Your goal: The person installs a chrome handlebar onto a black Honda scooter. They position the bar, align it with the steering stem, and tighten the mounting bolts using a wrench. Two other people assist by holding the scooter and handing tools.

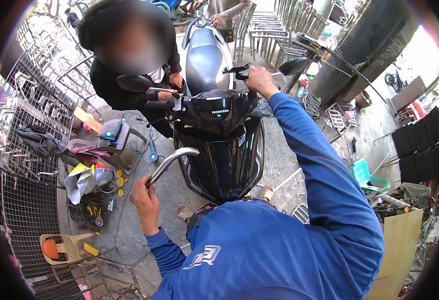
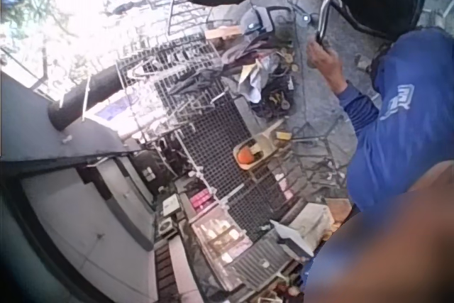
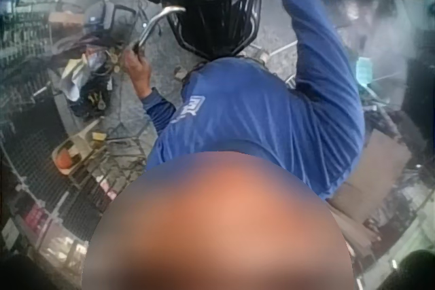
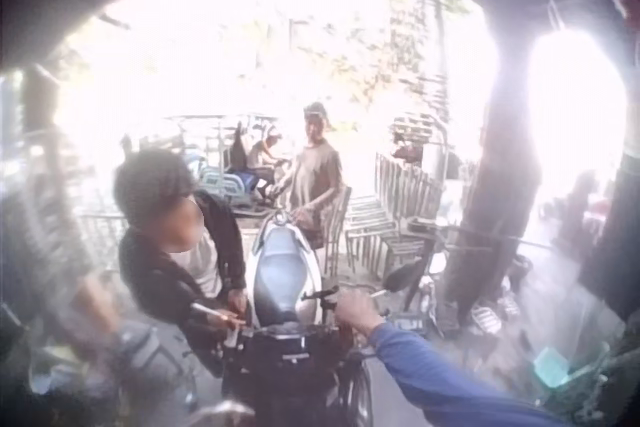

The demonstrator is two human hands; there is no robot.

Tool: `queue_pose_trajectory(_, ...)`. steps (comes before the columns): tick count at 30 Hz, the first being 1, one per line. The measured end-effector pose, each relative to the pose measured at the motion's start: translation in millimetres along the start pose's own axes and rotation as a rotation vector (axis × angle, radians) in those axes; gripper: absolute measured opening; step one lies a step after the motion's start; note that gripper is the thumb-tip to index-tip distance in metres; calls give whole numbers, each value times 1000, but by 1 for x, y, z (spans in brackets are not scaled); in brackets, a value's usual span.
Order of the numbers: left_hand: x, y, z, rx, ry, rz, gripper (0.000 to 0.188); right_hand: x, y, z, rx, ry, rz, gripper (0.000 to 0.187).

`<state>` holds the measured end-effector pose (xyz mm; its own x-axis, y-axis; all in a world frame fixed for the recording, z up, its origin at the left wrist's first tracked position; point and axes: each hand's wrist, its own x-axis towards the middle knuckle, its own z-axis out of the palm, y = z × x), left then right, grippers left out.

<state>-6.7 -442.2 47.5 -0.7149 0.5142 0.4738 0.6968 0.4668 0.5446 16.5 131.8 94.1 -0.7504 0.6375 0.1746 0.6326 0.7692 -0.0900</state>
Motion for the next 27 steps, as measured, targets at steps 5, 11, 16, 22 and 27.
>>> queue_pose_trajectory(5,1,-1,-2,27,-22,-4,23,16,-1,-6,-148,-198,-70,36)
queue_pose_trajectory(11,-2,2,4,1,-36,-25,25,8,-6,-4,-50,-83,28,36)
queue_pose_trajectory(16,-3,5,9,10,-47,-24,26,-1,-11,-9,-83,-53,1,39)
queue_pose_trajectory(22,4,8,9,17,-59,-4,26,8,-5,-16,-105,-324,34,47)
queue_pose_trajectory(27,1,9,6,-8,-44,-10,25,68,-2,4,-193,-652,157,47)
